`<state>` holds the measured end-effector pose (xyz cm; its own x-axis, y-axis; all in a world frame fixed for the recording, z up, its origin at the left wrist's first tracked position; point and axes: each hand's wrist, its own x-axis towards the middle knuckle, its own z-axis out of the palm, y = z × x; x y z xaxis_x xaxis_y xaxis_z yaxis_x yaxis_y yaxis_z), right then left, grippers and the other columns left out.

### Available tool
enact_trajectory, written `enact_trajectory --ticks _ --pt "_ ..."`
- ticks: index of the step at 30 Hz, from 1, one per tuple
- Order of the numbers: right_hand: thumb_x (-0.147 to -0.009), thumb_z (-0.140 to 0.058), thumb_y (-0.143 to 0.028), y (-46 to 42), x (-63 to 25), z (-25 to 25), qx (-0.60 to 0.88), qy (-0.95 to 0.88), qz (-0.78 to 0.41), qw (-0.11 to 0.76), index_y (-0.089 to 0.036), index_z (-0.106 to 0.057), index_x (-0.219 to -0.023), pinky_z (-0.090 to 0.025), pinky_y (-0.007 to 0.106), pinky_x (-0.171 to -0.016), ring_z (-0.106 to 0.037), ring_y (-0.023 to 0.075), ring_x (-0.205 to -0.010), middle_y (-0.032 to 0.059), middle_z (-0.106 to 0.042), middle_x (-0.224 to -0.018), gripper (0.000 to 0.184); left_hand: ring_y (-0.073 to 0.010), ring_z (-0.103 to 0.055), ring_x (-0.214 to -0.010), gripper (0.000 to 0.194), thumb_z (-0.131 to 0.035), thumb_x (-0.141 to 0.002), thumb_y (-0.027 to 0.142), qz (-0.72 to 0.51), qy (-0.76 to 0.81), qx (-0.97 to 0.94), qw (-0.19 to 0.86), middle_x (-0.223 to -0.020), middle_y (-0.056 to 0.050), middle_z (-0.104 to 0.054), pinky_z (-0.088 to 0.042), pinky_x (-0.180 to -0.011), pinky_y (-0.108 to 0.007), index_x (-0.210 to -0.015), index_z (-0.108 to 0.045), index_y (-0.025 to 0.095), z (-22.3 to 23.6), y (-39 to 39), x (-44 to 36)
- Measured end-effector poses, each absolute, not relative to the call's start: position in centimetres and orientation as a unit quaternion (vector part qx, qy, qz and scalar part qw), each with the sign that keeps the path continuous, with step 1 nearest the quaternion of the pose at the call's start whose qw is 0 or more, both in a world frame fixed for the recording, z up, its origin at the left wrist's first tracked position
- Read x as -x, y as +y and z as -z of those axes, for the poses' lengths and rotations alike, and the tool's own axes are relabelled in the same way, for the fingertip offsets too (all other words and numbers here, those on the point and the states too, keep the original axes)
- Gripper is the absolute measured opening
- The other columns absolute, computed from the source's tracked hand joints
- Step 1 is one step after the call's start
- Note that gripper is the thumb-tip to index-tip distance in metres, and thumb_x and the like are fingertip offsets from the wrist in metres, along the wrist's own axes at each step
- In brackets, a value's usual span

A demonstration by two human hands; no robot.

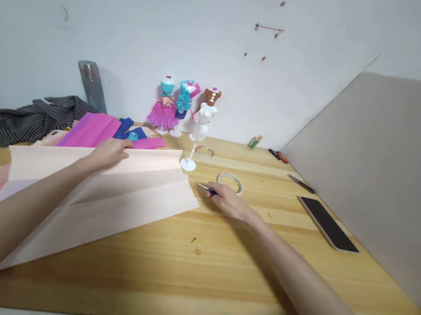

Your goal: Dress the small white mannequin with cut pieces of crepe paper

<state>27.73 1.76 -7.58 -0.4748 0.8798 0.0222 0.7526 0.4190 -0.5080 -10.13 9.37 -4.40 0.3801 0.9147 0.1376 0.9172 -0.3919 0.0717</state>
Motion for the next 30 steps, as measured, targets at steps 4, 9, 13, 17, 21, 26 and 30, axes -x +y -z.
enact_trajectory --ticks 4,9,13,17,21,26,30 --pt "-0.077 -0.042 -0.012 2.1 -26.6 7.8 0.466 -0.855 -0.196 0.116 -0.017 -0.06 -0.085 -0.039 0.029 -0.069 -0.055 0.0193 -0.074 0.0065 -0.065 -0.083 0.021 -0.0301 -0.049 -0.121 0.042 -0.044 -0.085 0.023 0.15 -0.534 0.83 0.056 -0.128 -0.018 -0.058 -0.038 -0.1 -0.041 -0.123 -0.055 0.01 5.6 8.0 8.1" --pt "-0.085 -0.049 -0.03 3.4 -26.2 8.3 0.486 -0.84 -0.192 0.145 -0.018 -0.061 -0.083 -0.036 0.026 -0.061 -0.054 0.0166 -0.067 0.0037 -0.064 -0.076 0.017 -0.0254 -0.055 -0.11 0.025 -0.043 -0.09 0.021 0.044 -0.433 0.9 -0.016 -0.113 -0.012 -0.065 -0.043 -0.095 -0.039 -0.102 -0.064 0.015 7.3 2.8 2.1" --pt "-0.082 -0.052 -0.029 4.2 -25.8 8.4 0.517 -0.819 -0.189 0.164 -0.017 -0.054 -0.074 -0.033 0.024 -0.056 -0.048 0.0139 -0.06 -0.0004 -0.056 -0.065 0.014 -0.0278 -0.057 -0.102 0.016 -0.052 -0.087 0.023 0.02 -0.422 0.906 -0.025 -0.104 -0.013 -0.066 -0.046 -0.088 -0.041 -0.093 -0.064 0.015 8.1 0.3 -0.9" --pt "-0.089 -0.047 -0.039 3.8 -25.9 8.2 0.503 -0.831 -0.184 0.152 -0.017 -0.054 -0.08 -0.035 0.026 -0.061 -0.052 0.0162 -0.067 0.0034 -0.061 -0.075 0.025 -0.0265 -0.054 -0.107 0.022 -0.048 -0.09 0.022 0.036 -0.446 0.894 -0.034 -0.11 -0.013 -0.063 -0.043 -0.094 -0.039 -0.102 -0.064 0.014 7.9 0.7 -1.6" --pt "-0.099 -0.025 -0.036 3.6 -26.9 8.4 0.471 -0.858 -0.16 0.128 -0.018 -0.054 -0.08 -0.039 0.029 -0.068 -0.054 0.0181 -0.072 0.0067 -0.062 -0.081 0.039 -0.0281 -0.055 -0.104 0.024 -0.047 -0.09 0.026 0.035 -0.465 0.884 -0.047 -0.104 -0.015 -0.063 -0.042 -0.095 -0.041 -0.097 -0.066 0.012 8.1 1.6 -2.3" --pt "-0.098 -0.03 -0.033 3.8 -28.0 9.4 0.457 -0.871 -0.132 0.121 -0.017 -0.059 -0.092 -0.041 0.032 -0.078 -0.056 0.0209 -0.084 0.0092 -0.063 -0.09 0.034 -0.0288 -0.056 -0.104 0.024 -0.046 -0.088 0.022 0.041 -0.457 0.886 -0.073 -0.105 -0.014 -0.063 -0.042 -0.091 -0.041 -0.099 -0.065 0.013 8.5 1.7 -3.7" --pt "-0.092 -0.044 -0.033 3.8 -28.7 9.5 0.429 -0.885 -0.126 0.129 -0.017 -0.063 -0.1 -0.043 0.033 -0.08 -0.059 0.0221 -0.089 0.0101 -0.066 -0.095 0.026 -0.0251 -0.059 -0.099 0.021 -0.052 -0.081 0.023 0.044 -0.459 0.879 -0.126 -0.103 -0.009 -0.067 -0.044 -0.082 -0.035 -0.097 -0.064 0.017 8.2 2.4 -4.2"
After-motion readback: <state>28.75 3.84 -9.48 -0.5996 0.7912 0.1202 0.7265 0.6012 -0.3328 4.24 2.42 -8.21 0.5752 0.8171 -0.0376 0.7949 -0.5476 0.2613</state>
